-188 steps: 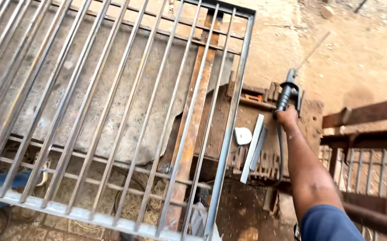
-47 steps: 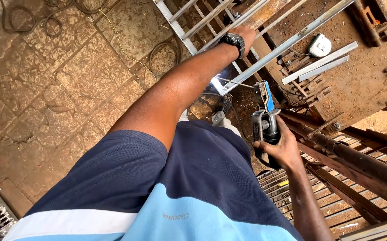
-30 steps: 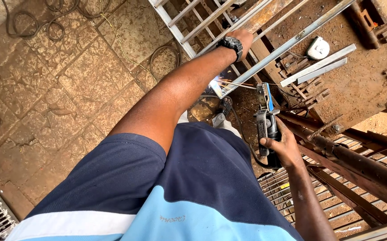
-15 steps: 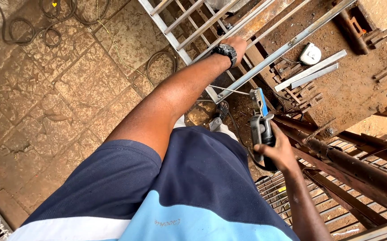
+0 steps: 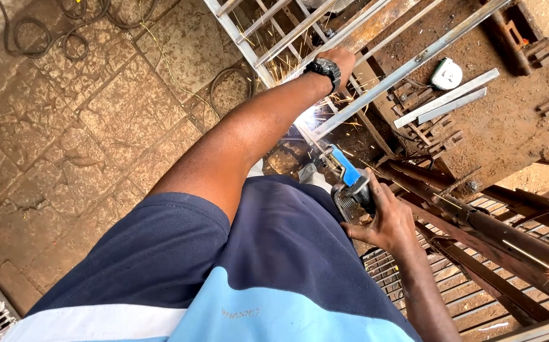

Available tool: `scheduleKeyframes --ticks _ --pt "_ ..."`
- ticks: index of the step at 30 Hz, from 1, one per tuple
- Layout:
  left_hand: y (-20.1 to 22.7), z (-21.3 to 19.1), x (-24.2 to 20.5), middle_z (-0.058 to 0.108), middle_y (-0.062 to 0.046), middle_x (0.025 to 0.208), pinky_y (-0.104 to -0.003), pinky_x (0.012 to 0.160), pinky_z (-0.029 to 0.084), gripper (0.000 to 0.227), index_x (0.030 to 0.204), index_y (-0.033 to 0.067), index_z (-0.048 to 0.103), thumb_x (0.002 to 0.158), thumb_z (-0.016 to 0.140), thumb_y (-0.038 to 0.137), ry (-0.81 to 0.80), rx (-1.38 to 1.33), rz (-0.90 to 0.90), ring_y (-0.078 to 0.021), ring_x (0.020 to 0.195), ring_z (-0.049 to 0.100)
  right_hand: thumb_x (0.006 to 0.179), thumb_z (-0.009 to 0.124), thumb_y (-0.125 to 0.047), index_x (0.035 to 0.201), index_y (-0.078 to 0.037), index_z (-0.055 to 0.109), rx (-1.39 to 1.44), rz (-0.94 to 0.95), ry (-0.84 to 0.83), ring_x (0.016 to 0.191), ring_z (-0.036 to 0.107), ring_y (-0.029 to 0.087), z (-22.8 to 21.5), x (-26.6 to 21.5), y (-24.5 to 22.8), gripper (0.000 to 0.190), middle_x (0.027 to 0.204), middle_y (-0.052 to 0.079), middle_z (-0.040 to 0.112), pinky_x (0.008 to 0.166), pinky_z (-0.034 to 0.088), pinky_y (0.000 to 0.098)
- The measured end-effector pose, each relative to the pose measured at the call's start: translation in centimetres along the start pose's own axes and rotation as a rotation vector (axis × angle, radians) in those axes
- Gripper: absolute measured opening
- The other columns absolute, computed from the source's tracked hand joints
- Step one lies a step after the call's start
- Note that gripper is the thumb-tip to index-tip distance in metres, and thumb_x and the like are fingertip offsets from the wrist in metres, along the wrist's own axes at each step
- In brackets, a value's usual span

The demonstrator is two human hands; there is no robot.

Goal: The recorder uses a manual arc welder to join metal bars of a gate frame.

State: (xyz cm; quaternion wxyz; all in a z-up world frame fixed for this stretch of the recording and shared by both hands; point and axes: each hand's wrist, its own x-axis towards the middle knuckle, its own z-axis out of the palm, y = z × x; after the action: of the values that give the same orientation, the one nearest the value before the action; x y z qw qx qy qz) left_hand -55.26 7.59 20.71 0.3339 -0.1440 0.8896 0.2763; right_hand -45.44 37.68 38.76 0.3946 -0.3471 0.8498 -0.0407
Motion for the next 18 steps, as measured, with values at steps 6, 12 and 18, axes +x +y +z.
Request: scheduleKeyframes --ticks 6,12,18 --pt "-0.8 1.7 2.1 0.07 -0.02 0.119 -0.045 0.092 0.057 0.025 0.108 0.0025 0.073 0.083 0.075 0.001 0.099 0.023 0.045 -0.032 0.111 0.069 0.049 0.086 -0.047 0.159 -0.004 0.031 0.412 0.243 -0.029 0.109 0.071 0.035 2.4 0.3 3.2 0.13 0.123 0.026 0.067 0.09 0.064 0.0464" --pt "-1.3 3.6 4.9 0.072 -0.019 0.114 -0.047 0.09 0.058 0.025 0.107 0.0034 0.074 0.082 0.076 0.003 0.142 -0.004 0.055 -0.0326 0.109 0.07 0.052 0.082 -0.038 0.157 0.006 0.029 0.801 0.212 0.078 0.112 0.069 0.032 3.7 0.4 4.7 0.126 0.127 0.024 0.065 0.096 0.058 0.0439" --pt "-0.8 1.6 2.3 0.071 -0.018 0.116 -0.044 0.092 0.058 0.031 0.108 0.0028 0.073 0.08 0.082 0.013 0.092 -0.005 0.059 -0.0331 0.109 0.07 0.051 0.084 -0.037 0.157 0.006 0.036 0.998 0.229 0.06 0.109 0.066 0.036 5.6 -0.2 5.5 0.124 0.123 0.029 0.065 0.098 0.055 0.0466"
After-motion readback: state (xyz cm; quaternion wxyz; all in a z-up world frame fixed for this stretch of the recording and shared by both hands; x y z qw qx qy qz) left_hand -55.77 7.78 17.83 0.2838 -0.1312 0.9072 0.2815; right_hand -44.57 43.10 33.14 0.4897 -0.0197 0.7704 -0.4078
